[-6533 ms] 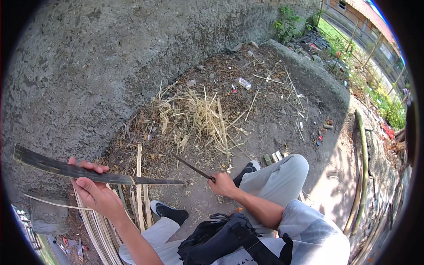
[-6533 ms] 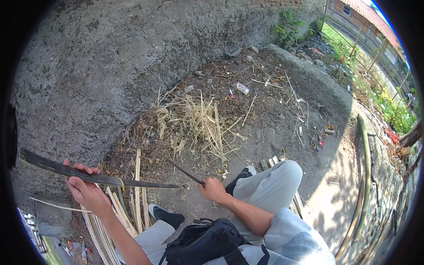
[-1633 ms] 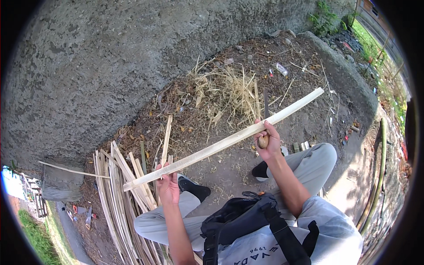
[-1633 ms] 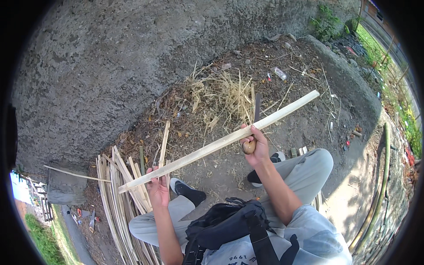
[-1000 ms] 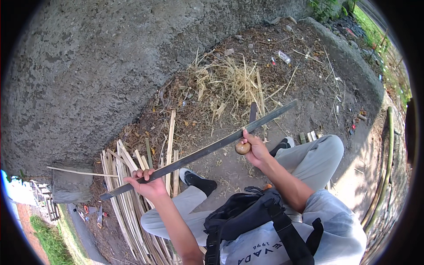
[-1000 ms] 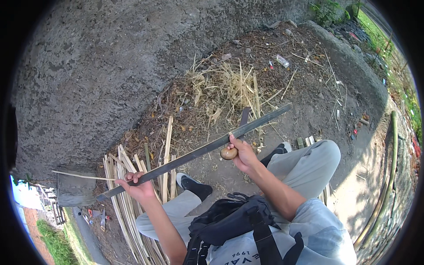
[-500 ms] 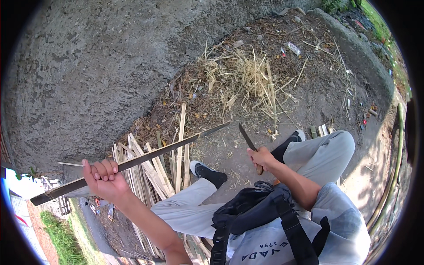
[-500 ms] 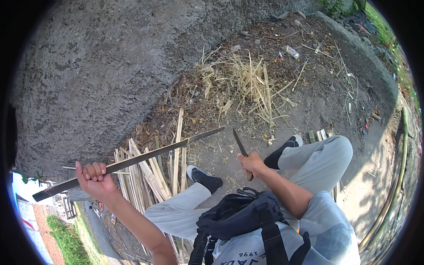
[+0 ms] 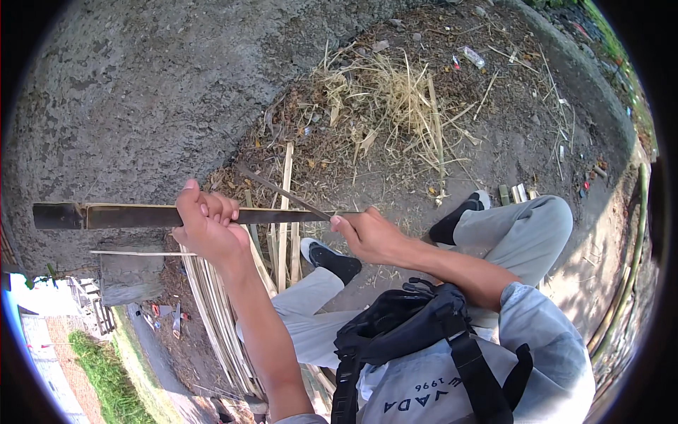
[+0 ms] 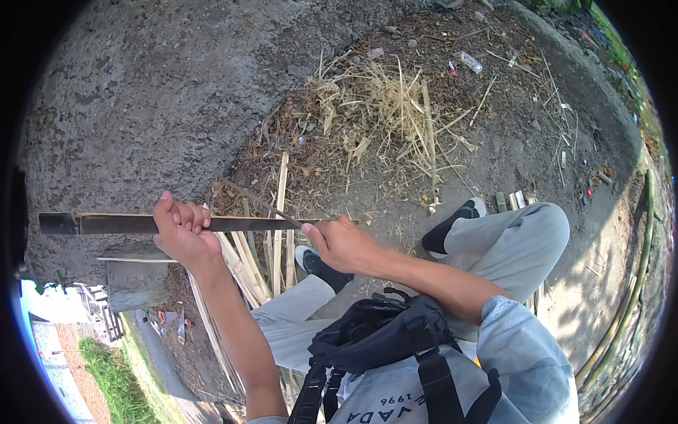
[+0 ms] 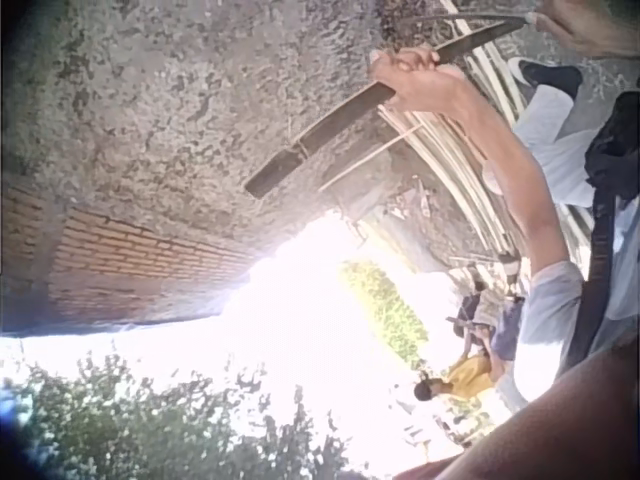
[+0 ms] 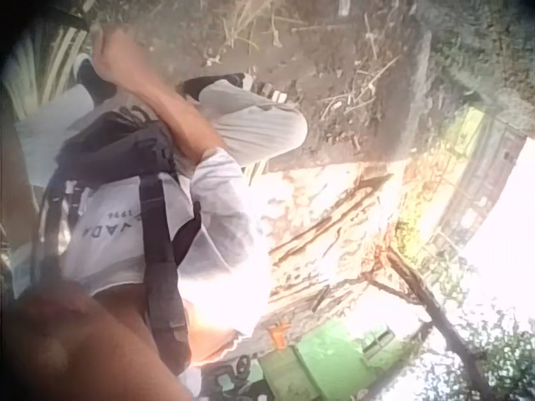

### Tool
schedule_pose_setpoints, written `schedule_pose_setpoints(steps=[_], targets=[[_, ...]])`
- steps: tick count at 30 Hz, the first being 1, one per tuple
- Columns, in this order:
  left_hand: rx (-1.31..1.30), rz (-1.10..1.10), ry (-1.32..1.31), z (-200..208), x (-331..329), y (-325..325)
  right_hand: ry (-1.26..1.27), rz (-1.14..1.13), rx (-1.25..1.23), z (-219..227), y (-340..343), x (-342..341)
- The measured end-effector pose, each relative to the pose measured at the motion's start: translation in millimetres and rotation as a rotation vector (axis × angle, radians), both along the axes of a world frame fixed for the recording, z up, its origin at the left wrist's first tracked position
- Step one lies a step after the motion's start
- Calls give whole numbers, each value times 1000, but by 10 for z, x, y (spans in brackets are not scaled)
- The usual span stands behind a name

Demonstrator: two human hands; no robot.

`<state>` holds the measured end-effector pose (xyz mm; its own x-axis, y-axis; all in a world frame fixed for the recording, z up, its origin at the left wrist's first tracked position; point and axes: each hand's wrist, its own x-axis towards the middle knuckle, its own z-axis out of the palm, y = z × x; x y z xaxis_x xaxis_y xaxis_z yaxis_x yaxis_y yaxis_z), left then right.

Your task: The person picks up a bamboo strip and shaves down its surface using a knife.

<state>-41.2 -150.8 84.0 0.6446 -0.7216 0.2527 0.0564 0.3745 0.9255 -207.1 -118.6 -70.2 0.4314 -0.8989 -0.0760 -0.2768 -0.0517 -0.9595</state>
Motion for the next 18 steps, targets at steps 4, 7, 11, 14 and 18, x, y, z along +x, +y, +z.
schedule_pose_setpoints(steps=[4, 7, 11, 14, 18], targets=[[-43, 67, -9, -10, -26, 96, 63, -1, -79, -535, 134, 189], [-39, 128, -6, -50, 104, 189, 137, -7, 74, -944, 264, 204], [-66, 188, -4, -54, 204, 224, 53, -26, -41, -688, 287, 308], [-59, 175, -20, -58, 228, 228, 205, -54, 50, -870, 301, 345], [-69, 168, -12, -113, 258, 248, 180, 11, 72, -908, 203, 308]])
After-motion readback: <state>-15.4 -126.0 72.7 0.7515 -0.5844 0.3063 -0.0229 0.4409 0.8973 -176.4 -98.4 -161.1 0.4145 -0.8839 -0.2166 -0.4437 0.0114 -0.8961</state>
